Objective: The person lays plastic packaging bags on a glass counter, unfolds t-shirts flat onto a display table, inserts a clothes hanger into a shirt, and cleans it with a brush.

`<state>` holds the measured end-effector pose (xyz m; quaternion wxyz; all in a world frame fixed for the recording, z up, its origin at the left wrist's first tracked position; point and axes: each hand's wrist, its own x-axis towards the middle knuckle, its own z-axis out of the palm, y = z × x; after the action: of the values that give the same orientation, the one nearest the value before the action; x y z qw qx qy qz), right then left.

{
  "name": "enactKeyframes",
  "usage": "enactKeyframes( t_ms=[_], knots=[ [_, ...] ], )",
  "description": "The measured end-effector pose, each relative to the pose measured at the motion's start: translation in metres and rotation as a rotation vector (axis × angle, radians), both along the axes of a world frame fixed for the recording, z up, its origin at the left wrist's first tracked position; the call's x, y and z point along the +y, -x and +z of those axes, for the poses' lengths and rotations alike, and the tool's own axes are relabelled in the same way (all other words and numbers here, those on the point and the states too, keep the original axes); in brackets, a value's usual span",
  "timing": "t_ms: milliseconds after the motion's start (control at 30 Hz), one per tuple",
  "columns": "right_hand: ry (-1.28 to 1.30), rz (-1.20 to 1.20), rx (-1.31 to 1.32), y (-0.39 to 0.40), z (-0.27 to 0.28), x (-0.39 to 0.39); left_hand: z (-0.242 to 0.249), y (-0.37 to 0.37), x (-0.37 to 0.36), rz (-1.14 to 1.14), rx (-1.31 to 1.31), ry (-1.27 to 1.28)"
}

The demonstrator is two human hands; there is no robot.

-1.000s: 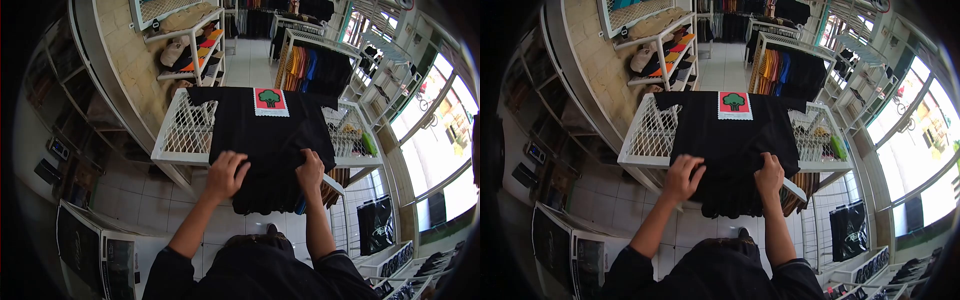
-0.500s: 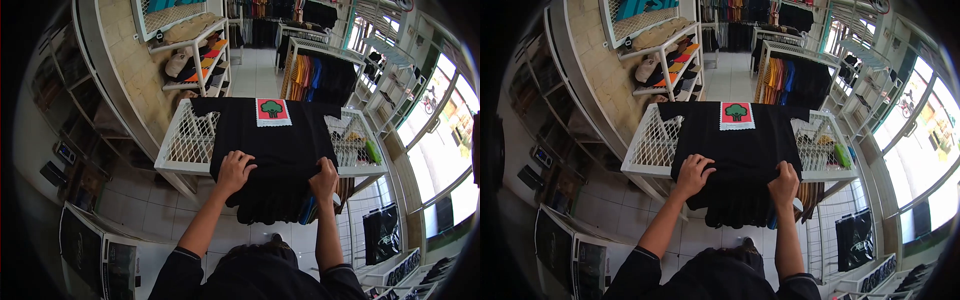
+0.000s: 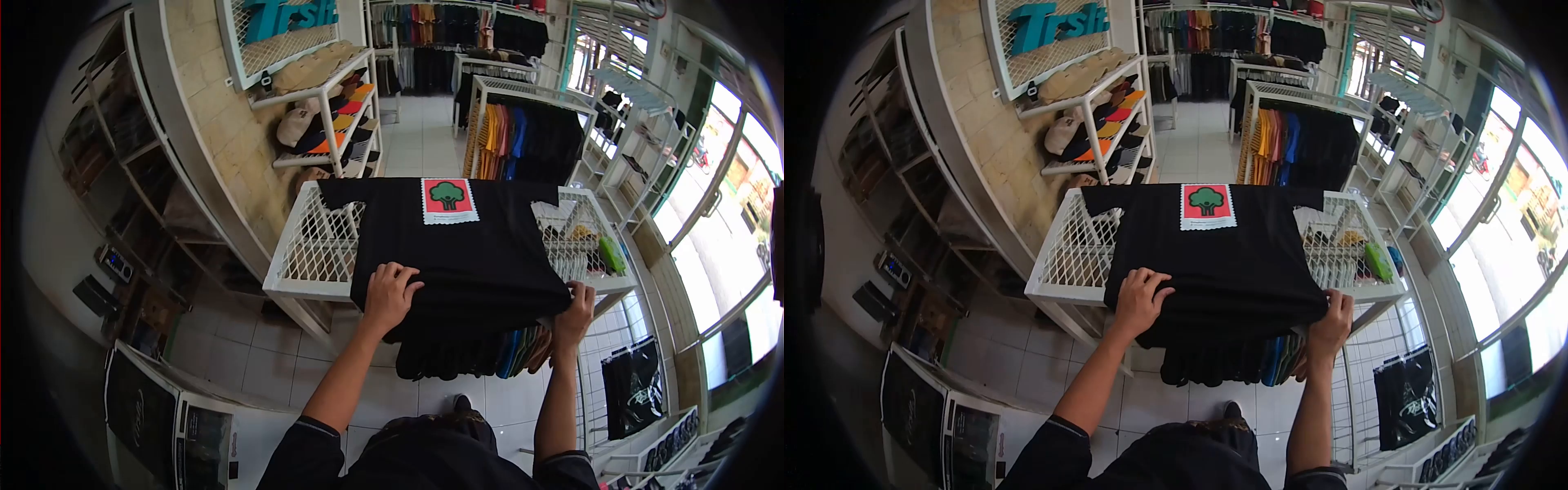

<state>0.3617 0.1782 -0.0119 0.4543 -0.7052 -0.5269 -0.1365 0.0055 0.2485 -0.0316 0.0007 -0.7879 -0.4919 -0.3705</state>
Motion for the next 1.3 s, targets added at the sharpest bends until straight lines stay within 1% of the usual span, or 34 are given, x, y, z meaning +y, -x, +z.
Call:
enactKeyframes(
  t_ms=[100, 167, 233, 400, 467, 567, 667, 700, 767, 800, 833, 900, 933, 1000, 1033, 1100, 1167, 1200, 1233, 1300],
  knots=[
    [0.024, 0.023, 0.056, -0.017, -0.004, -0.024, -0.001, -0.001, 0.001, 0.038, 0.007, -0.029],
    [0.060, -0.007, 0.008, -0.017, -0.010, -0.039, -0.004, -0.006, -0.002, 0.056, 0.016, -0.044],
    [0.056, 0.025, 0.070, -0.015, -0.019, -0.047, -0.003, -0.009, -0.002, 0.142, 0.028, -0.048],
    [0.103, -0.003, 0.196, -0.014, -0.027, -0.064, -0.004, -0.013, -0.006, 0.184, 0.034, -0.069],
    [0.050, 0.038, 0.209, -0.020, -0.034, -0.066, -0.004, -0.015, -0.007, 0.194, 0.040, -0.080],
    [0.110, -0.008, 0.209, -0.016, -0.021, -0.079, -0.005, -0.014, -0.013, 0.229, 0.066, -0.102],
    [0.102, 0.005, 0.227, -0.020, -0.030, -0.084, -0.005, -0.016, -0.011, 0.267, 0.082, -0.081],
    [0.100, 0.005, 0.223, -0.019, -0.024, -0.082, -0.004, -0.016, -0.011, 0.281, 0.076, -0.093],
    [0.180, 0.143, 0.312, -0.014, -0.013, -0.091, -0.009, -0.014, -0.018, 0.287, 0.072, -0.083],
    [0.289, 0.199, 0.433, -0.016, -0.006, -0.090, -0.009, -0.014, -0.016, 0.287, 0.059, -0.096],
    [0.426, 0.303, 0.380, -0.021, 0.006, -0.095, -0.008, -0.015, -0.015, 0.286, 0.044, -0.108],
    [0.385, 0.528, 0.507, -0.018, 0.028, -0.096, -0.005, -0.018, -0.020, 0.282, 0.044, -0.069],
    [0.385, 0.526, 0.506, -0.021, 0.028, -0.091, -0.003, -0.018, -0.022, 0.277, 0.069, -0.120],
    [0.213, 0.638, 0.800, -0.028, 0.017, -0.070, 0.002, -0.018, -0.025, 0.272, 0.097, -0.177],
    [0.209, 0.638, 0.802, -0.026, 0.011, -0.051, 0.003, -0.019, -0.026, 0.226, 0.125, -0.183],
    [0.054, 0.287, 0.299, -0.019, -0.005, -0.010, -0.004, -0.019, -0.033, 0.181, 0.145, -0.187],
    [0.089, 0.180, 0.030, -0.019, -0.016, 0.008, -0.013, -0.022, -0.035, 0.149, 0.147, -0.166],
    [0.162, 0.150, 0.064, -0.015, -0.017, 0.013, -0.013, -0.024, -0.038, 0.151, 0.128, -0.167],
    [0.168, 0.156, 0.056, -0.013, -0.016, 0.015, -0.013, -0.026, -0.040, 0.158, 0.120, -0.159],
    [0.190, 0.143, 0.120, -0.007, -0.016, 0.018, -0.013, -0.026, -0.046, 0.151, 0.131, -0.142]
  ],
)
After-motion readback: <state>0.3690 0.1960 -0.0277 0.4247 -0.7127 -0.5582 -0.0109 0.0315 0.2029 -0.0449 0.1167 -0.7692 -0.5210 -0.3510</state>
